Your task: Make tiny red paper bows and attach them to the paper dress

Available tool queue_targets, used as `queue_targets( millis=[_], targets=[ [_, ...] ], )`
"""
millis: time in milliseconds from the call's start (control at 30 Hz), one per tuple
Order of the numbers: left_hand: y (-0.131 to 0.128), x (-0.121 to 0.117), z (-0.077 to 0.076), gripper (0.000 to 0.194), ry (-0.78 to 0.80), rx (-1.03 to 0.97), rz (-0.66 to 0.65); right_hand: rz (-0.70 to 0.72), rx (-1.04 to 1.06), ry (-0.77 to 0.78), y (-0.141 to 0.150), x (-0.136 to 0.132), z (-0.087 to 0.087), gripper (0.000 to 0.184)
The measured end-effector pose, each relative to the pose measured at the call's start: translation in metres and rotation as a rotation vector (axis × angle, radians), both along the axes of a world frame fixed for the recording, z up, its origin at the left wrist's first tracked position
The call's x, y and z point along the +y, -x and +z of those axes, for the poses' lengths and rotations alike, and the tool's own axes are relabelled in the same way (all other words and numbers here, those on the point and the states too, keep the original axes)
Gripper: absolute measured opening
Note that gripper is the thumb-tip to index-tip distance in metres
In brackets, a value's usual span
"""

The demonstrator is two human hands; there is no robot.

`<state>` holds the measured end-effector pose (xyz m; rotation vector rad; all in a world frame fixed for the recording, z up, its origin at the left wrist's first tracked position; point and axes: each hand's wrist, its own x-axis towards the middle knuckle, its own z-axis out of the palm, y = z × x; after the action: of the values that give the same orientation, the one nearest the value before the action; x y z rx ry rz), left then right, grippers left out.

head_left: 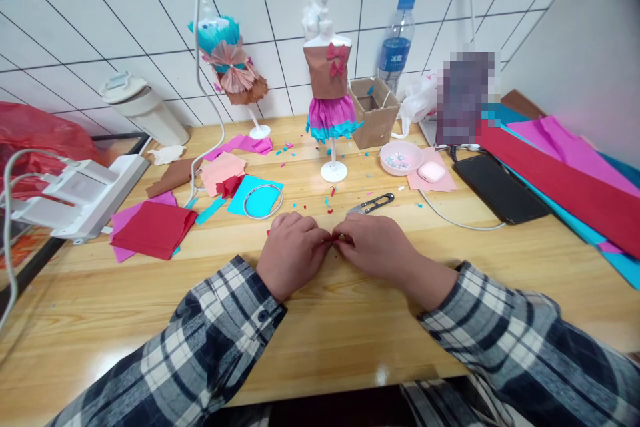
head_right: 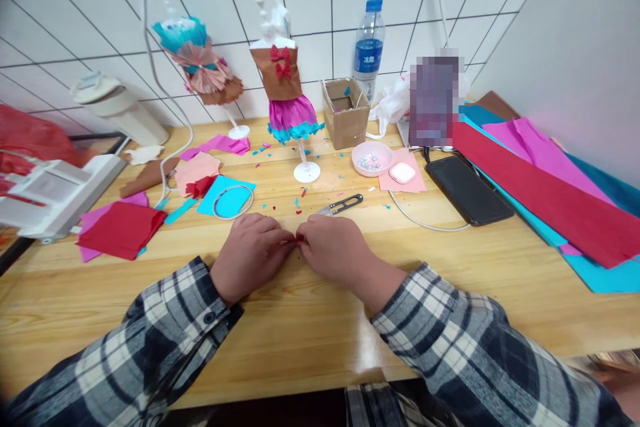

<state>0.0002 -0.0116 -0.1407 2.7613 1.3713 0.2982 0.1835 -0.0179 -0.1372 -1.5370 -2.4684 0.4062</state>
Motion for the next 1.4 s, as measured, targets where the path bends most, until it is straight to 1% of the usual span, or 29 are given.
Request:
queue_targets(
  millis=[233, 333, 533, 733, 833, 867, 967, 1000, 1100, 1167, 1400],
  targets=[
    [-0.0018, -0.0007, 0.0002, 0.017, 0.015, -0.032, 0.021, 0.008, -0.041, -0.007, 0.0013, 0.0031, -0.0010, 0.022],
    [-0.0021, -0.0004, 0.0006, 0.017, 0.016, -0.037, 0.008, 0.009, -0.051, 0.000, 0.0011, 0.0031, -0.0007, 0.022],
    [-0.0026, 0.0000, 0.0015, 0.015, 0.033, -0.037, 0.019, 0.016, -0.035, 0.008, -0.0002, 0.0021, 0.0002, 0.020],
    [-0.0035, 0.0015, -0.0008, 0.012, 0.054, -0.035, 0.026, 0.027, -0.028, 0.017, 0.0026, 0.0037, -0.0028, 0.020],
    [-0.0008, 0.0002, -0.0005, 0.013, 0.055, -0.068, 0.013, 0.045, -0.036, -0.009, 0.0029, 0.0044, -0.0046, 0.019],
    [0.0005, -0.0007, 0.0001, 0.016, 0.053, -0.090, 0.010, 0.050, -0.040, -0.025, 0.0024, 0.0043, -0.0049, 0.020],
    [0.0031, -0.0042, 0.0021, 0.037, 0.024, -0.148, 0.017, 0.066, -0.048, -0.070, 0.0004, 0.0028, -0.0046, 0.023],
    [0.0032, -0.0052, 0.0025, 0.038, 0.012, -0.150, 0.024, 0.078, -0.046, -0.077, -0.0002, 0.0021, -0.0041, 0.023],
    [0.0018, -0.0068, 0.0027, 0.023, -0.013, -0.129, 0.056, 0.111, -0.033, -0.081, -0.0011, -0.0002, -0.0023, 0.023],
    [0.0005, -0.0070, 0.0025, 0.017, -0.019, -0.120, 0.069, 0.115, -0.028, -0.081, -0.0010, -0.0011, -0.0017, 0.024],
    [-0.0006, -0.0070, 0.0038, 0.013, -0.023, -0.114, 0.079, 0.123, -0.056, -0.086, -0.0004, -0.0005, -0.0038, 0.021]
  ],
)
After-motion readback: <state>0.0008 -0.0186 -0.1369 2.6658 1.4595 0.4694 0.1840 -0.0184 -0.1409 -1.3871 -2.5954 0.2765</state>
